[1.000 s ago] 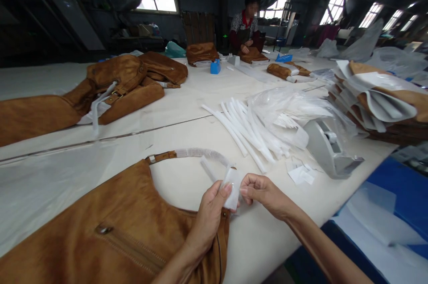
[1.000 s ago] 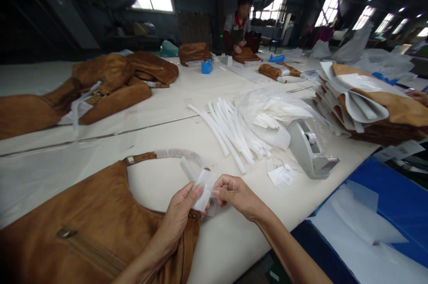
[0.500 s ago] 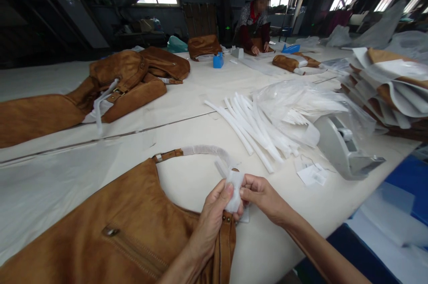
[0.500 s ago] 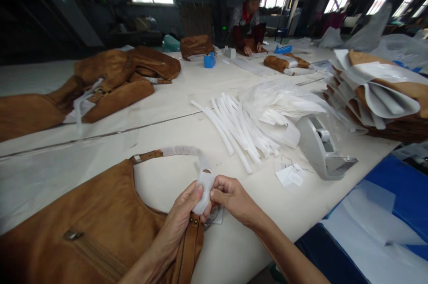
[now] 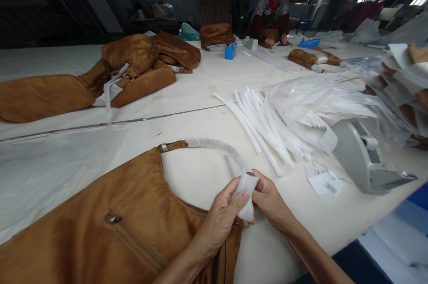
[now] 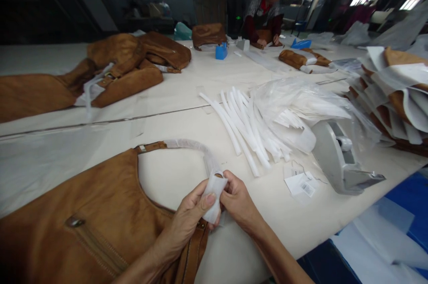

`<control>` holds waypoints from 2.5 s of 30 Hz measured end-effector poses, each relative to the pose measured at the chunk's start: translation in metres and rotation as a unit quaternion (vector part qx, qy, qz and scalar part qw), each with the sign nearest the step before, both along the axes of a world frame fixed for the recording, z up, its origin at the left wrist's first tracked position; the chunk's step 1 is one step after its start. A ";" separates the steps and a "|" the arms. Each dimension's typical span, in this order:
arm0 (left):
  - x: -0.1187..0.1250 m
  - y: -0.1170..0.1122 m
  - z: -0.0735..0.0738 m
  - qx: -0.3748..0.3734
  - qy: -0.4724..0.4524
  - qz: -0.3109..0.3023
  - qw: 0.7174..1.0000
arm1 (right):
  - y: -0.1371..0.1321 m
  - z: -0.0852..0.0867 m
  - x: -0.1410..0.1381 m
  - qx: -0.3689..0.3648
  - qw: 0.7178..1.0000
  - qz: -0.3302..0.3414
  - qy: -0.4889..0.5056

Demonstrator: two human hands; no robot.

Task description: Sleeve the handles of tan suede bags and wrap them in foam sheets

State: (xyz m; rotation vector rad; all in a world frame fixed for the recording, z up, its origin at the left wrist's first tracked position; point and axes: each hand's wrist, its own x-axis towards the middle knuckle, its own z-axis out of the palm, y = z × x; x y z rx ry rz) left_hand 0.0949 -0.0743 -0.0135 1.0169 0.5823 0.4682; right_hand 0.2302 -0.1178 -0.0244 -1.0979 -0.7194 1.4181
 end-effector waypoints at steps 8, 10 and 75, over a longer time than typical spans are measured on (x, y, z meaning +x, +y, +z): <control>0.005 -0.003 -0.001 -0.001 -0.002 0.026 1.000 | -0.004 -0.003 -0.012 -0.069 0.994 -0.040 0.071; 0.005 -0.003 0.000 0.000 -0.003 0.027 1.000 | -0.010 0.000 -0.009 -0.062 0.989 -0.028 0.133; -0.099 0.177 0.054 0.422 0.598 0.044 0.680 | -0.038 -0.005 -0.008 -0.147 0.972 -0.177 -0.036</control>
